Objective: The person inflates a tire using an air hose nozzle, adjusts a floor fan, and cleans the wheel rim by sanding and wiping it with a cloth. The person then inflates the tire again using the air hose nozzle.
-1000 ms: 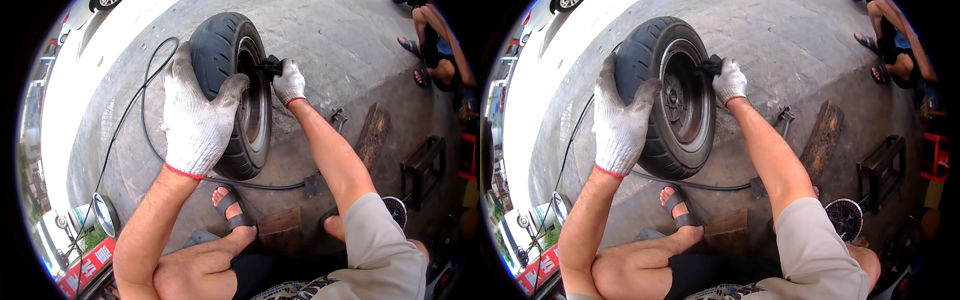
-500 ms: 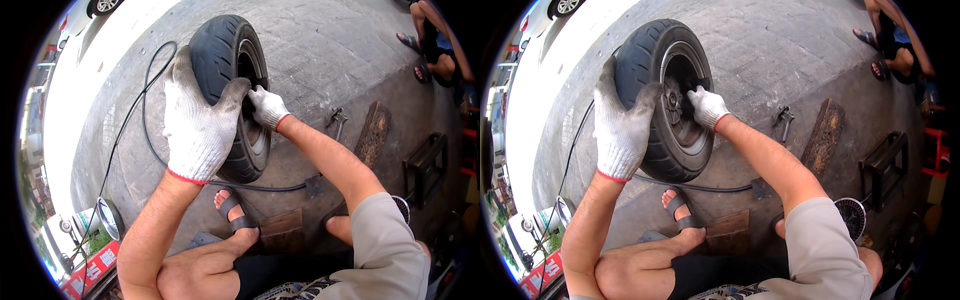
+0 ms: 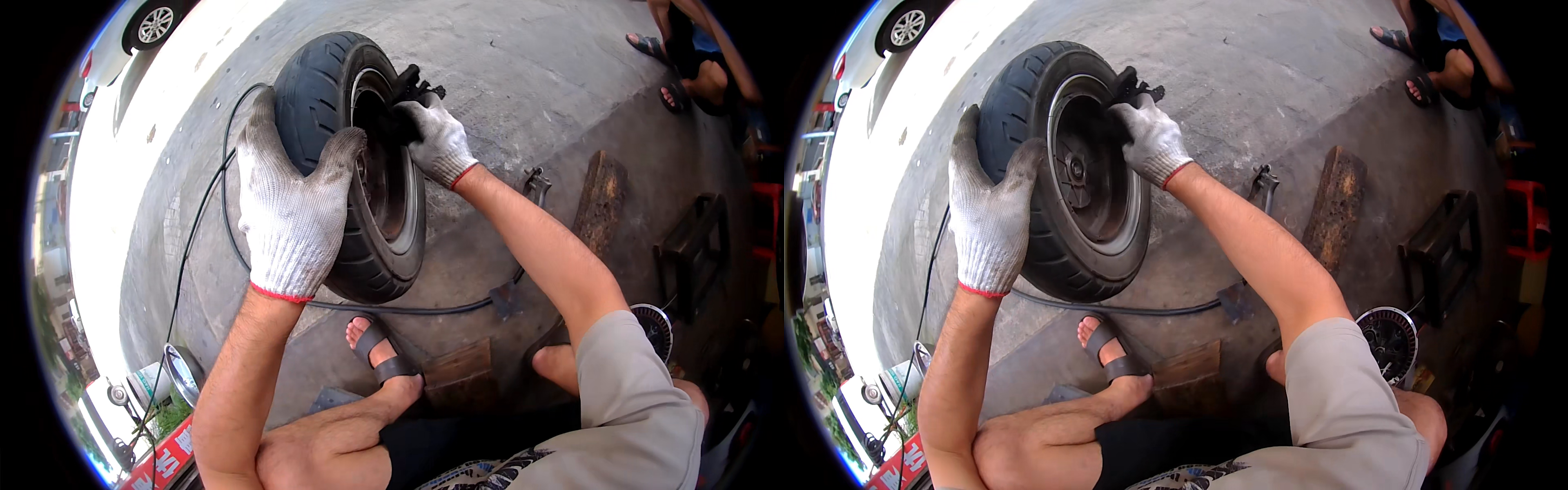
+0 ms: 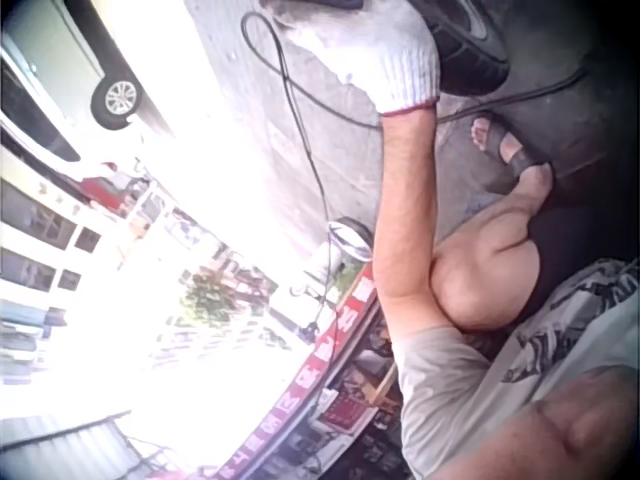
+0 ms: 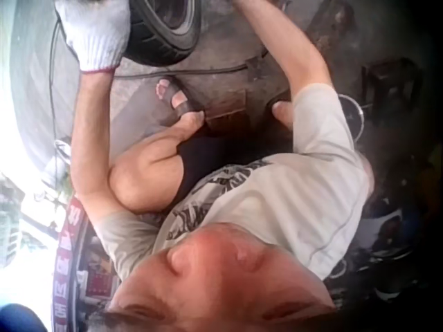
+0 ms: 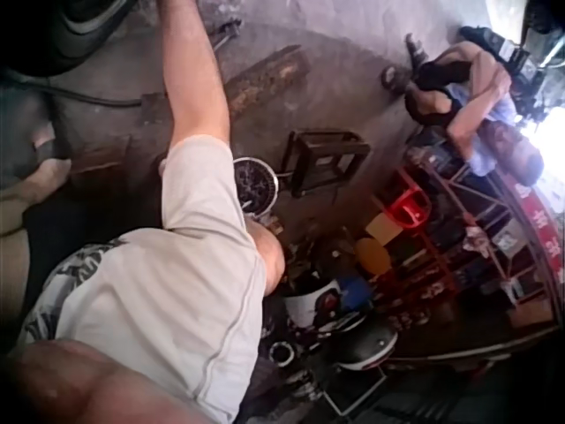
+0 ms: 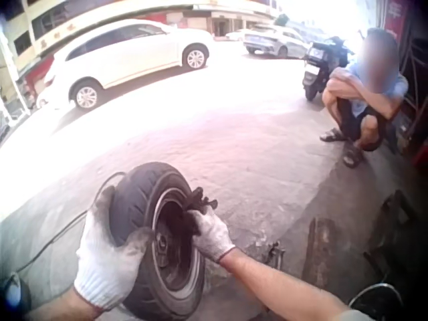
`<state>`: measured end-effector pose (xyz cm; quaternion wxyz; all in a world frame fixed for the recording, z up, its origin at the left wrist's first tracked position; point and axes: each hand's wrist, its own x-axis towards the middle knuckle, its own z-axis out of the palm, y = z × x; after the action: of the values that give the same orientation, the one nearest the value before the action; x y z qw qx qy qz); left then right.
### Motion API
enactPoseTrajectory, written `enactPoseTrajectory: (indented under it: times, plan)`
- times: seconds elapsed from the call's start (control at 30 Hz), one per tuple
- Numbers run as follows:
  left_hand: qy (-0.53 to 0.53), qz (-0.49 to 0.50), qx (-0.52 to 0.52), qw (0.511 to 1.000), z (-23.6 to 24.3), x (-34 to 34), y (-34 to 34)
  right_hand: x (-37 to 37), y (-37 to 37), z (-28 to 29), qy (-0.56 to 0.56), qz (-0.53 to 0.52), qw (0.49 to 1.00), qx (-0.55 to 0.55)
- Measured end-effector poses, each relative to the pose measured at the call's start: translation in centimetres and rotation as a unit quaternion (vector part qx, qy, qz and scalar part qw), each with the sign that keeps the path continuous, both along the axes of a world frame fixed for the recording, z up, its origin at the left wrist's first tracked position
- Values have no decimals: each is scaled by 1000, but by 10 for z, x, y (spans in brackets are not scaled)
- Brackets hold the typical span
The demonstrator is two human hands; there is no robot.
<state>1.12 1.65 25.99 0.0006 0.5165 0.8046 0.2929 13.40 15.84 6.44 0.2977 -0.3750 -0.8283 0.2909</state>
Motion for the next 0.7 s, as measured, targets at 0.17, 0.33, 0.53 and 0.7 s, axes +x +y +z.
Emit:
enactPoseTrajectory:
  times: [0.17, 0.33, 0.53, 0.7]
  plan:
    - [6, -11, 2, 1000, 1, 8, 5, -17, 7, -25, -156, 99, 976, 115]
    - [3, 2, -16, 1000, 3, 0, 12, -12, -26, -30, -202, 156, 965, 67]
    - [5, -6, -6, 1000, 0, -7, 4, 44, -28, 11, -214, 267, 819, -461]
    - [10, -8, 7, 1000, 5, 3, 8, 112, 1, -44, -85, 29, 982, -169]
